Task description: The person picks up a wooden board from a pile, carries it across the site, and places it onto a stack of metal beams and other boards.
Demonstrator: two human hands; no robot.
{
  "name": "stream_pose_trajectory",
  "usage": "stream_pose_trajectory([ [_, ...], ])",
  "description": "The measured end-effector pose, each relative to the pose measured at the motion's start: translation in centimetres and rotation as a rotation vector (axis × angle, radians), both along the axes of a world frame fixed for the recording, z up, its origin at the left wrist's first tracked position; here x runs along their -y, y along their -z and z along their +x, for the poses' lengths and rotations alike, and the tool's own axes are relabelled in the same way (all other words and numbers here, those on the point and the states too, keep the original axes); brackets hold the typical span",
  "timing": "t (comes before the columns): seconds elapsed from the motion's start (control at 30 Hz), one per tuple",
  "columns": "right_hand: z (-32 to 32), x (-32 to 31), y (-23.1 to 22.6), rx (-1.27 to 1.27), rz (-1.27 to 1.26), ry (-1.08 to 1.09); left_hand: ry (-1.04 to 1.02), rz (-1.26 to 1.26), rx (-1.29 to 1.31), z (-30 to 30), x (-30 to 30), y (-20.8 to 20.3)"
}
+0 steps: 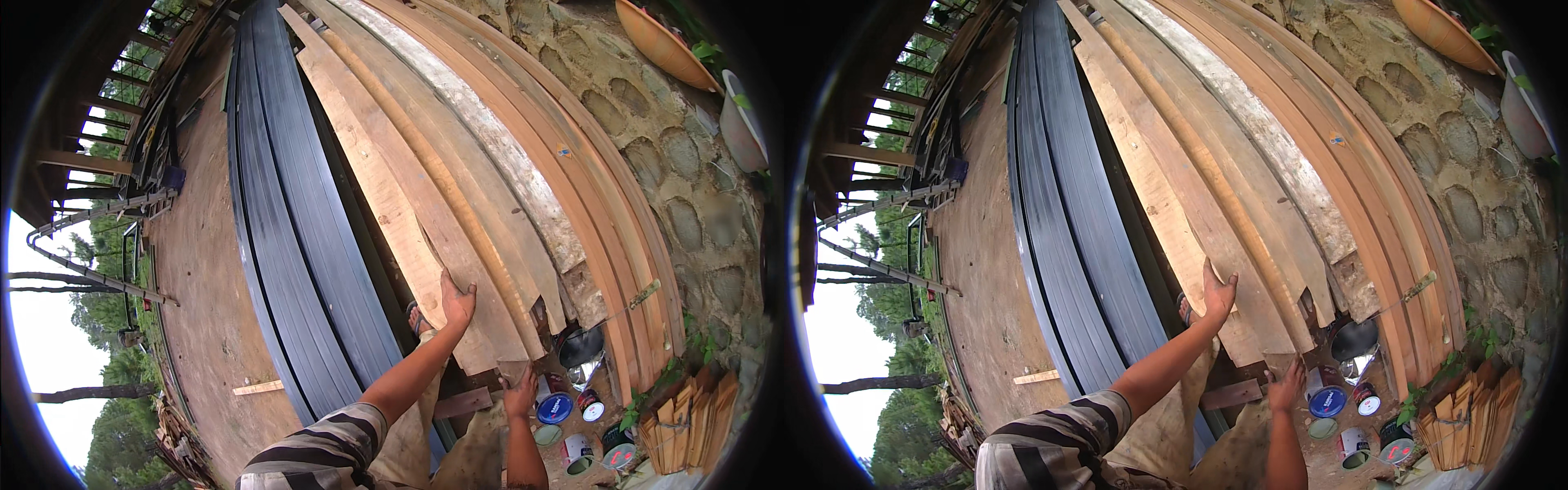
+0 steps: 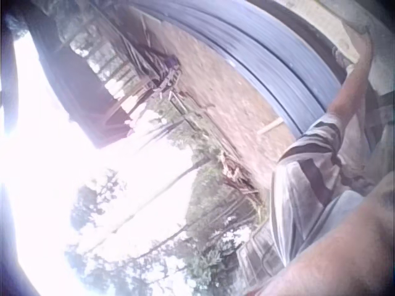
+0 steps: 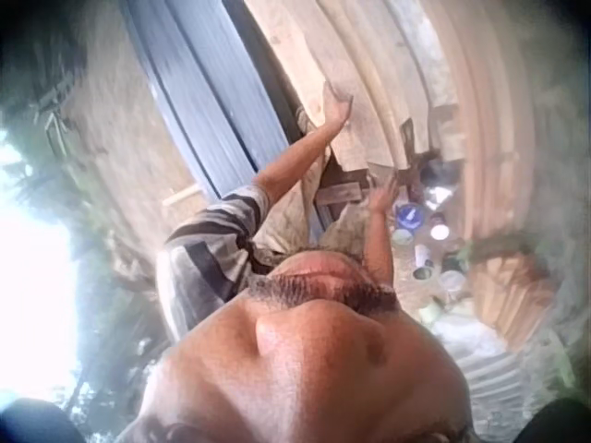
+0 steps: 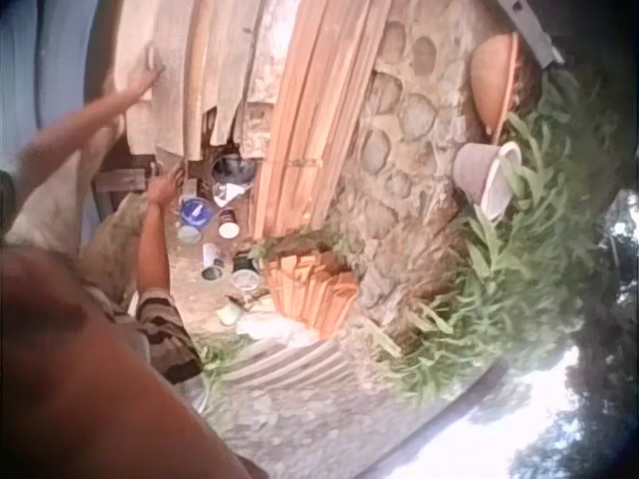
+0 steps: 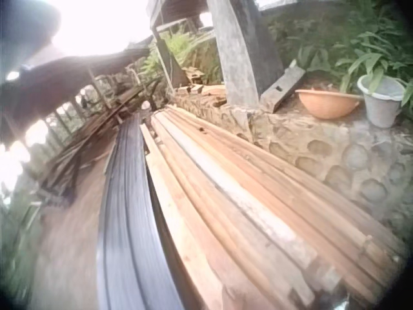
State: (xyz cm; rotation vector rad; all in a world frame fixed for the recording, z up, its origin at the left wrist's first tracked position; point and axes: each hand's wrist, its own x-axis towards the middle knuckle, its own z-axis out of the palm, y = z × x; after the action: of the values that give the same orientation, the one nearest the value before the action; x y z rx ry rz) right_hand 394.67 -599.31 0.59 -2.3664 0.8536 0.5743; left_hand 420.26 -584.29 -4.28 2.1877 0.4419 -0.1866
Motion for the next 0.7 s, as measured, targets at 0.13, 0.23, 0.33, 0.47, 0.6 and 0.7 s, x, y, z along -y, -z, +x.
stream_pose_trajectory([
  [0.13, 1.3, -0.3, -0.4, 0.003, 0.226, 0.112, -0.095, 0.021, -0.089, -7.4, -13.4, 4.2],
  [0.23, 1.1, 1.6, 0.2, -0.069, 0.124, 0.071, -0.119, 0.234, -0.288, -9.9, -17.4, 0.4],
  [0.33, 3.8, 0.6, -0.9, 0.008, 0.004, -0.009, -0.199, 0.272, -0.413, -12.5, -23.4, -1.1],
  [0.47, 8.1, -2.2, -1.6, 0.088, -0.072, -0.216, -0.219, 0.216, -0.458, -13.8, -26.9, 0.5],
  [0.6, 11.7, -4.8, -0.2, -0.088, -0.140, -0.250, -0.209, 0.025, -0.514, -13.6, -25.0, 1.2],
  [0.7, 12.0, -5.5, 1.0, -0.080, -0.217, -0.222, -0.131, -0.065, -0.511, -13.8, -22.4, 1.0],
])
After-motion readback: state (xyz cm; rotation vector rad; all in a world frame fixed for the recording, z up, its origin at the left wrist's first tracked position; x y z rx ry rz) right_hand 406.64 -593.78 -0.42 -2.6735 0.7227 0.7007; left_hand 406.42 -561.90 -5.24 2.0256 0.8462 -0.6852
